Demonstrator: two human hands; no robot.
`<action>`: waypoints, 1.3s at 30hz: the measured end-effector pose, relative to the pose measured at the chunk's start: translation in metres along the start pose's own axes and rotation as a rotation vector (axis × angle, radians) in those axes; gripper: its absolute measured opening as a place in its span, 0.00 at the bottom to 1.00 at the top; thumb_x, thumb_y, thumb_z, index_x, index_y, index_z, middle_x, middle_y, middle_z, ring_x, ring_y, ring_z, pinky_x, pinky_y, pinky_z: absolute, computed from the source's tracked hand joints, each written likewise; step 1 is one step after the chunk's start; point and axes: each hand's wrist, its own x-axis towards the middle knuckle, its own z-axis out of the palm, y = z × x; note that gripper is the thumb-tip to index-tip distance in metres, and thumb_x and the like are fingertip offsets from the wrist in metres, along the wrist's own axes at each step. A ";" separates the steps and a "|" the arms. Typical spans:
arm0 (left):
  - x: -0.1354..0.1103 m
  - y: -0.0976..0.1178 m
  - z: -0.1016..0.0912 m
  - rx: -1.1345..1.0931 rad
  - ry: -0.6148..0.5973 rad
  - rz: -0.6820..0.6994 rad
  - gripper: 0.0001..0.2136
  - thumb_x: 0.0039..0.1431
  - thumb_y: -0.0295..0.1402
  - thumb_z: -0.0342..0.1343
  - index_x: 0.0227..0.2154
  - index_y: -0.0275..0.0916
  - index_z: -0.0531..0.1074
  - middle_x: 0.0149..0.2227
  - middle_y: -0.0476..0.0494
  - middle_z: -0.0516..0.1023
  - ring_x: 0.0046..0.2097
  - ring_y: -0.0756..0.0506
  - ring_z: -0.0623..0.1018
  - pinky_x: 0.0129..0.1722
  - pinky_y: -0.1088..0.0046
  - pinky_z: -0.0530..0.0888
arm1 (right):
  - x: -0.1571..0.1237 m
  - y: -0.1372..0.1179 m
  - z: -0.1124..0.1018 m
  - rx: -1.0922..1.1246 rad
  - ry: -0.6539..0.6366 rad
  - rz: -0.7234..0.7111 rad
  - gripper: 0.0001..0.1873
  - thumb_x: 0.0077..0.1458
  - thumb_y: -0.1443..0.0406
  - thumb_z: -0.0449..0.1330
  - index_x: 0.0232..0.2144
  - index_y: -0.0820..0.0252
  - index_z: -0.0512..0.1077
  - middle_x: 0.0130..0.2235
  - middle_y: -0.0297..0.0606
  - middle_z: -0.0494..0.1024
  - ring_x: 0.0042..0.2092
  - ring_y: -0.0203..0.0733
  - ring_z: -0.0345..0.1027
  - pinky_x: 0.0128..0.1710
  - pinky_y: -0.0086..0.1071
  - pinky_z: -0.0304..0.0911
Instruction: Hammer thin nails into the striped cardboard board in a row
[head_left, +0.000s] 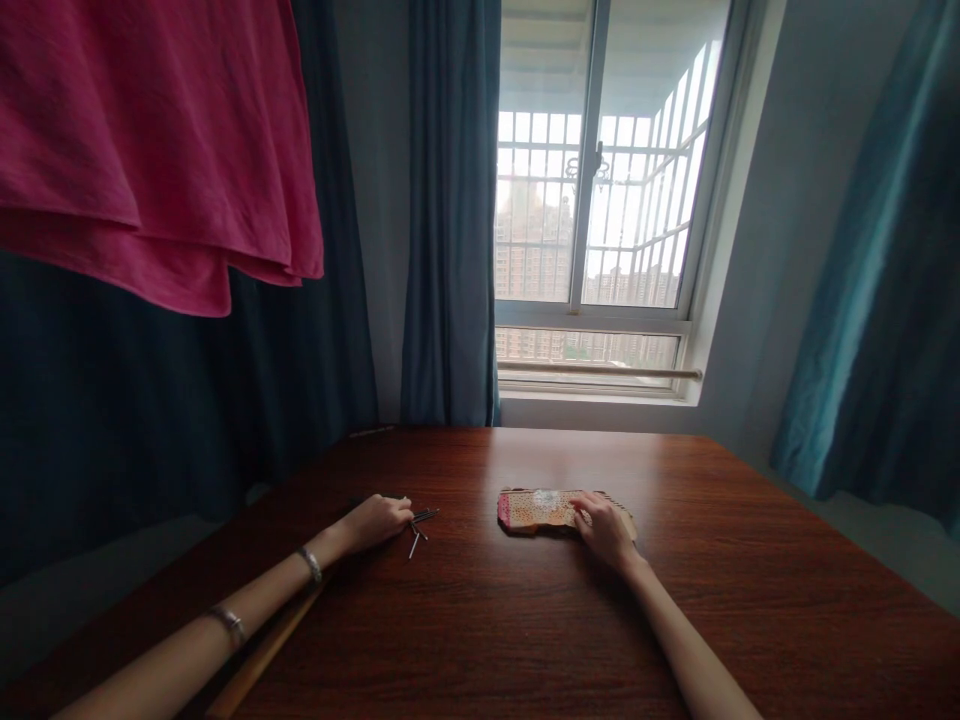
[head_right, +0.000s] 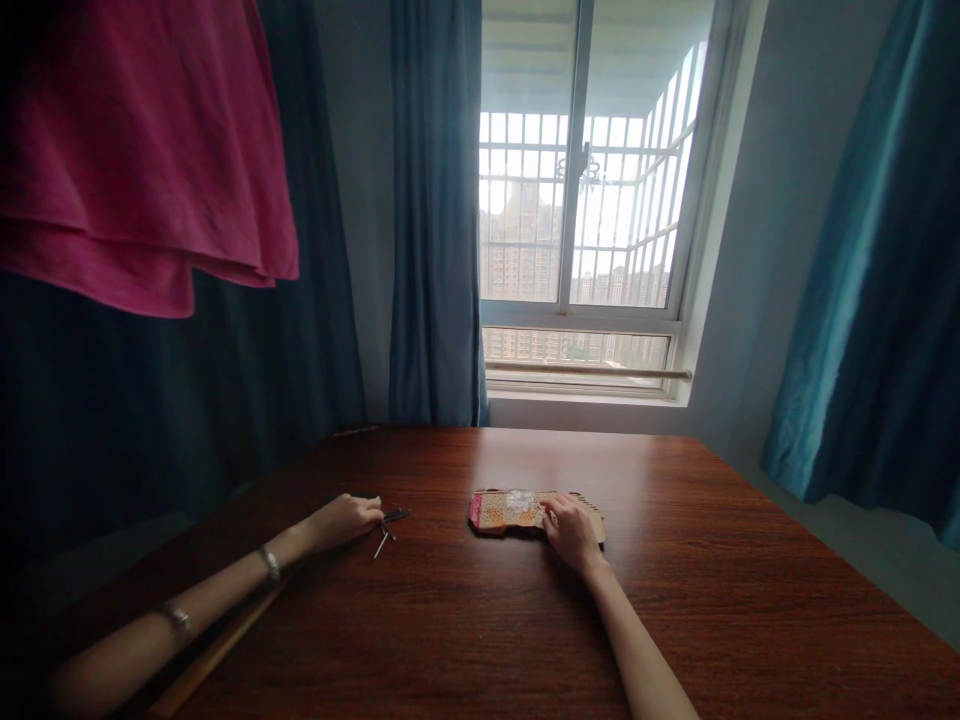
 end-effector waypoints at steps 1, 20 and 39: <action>0.001 -0.002 0.002 0.022 -0.005 0.054 0.08 0.58 0.28 0.45 0.32 0.39 0.70 0.35 0.46 0.71 0.35 0.49 0.74 0.34 0.77 0.66 | 0.000 0.000 0.000 0.001 0.002 0.000 0.14 0.51 0.68 0.50 0.38 0.53 0.72 0.38 0.37 0.76 0.43 0.42 0.65 0.45 0.33 0.58; 0.076 0.061 -0.016 -0.936 0.455 -0.187 0.11 0.51 0.38 0.49 0.30 0.34 0.69 0.24 0.48 0.72 0.23 0.51 0.70 0.23 0.77 0.65 | 0.001 0.008 0.011 0.012 0.048 0.045 0.14 0.50 0.69 0.51 0.38 0.55 0.72 0.38 0.38 0.75 0.44 0.42 0.64 0.45 0.33 0.59; 0.186 0.179 0.018 -1.071 0.328 -0.106 0.14 0.46 0.37 0.51 0.27 0.31 0.76 0.28 0.42 0.78 0.32 0.46 0.75 0.31 0.76 0.67 | 0.008 0.020 0.017 -0.058 0.012 0.086 0.18 0.53 0.57 0.50 0.44 0.53 0.70 0.47 0.40 0.71 0.49 0.45 0.61 0.48 0.37 0.57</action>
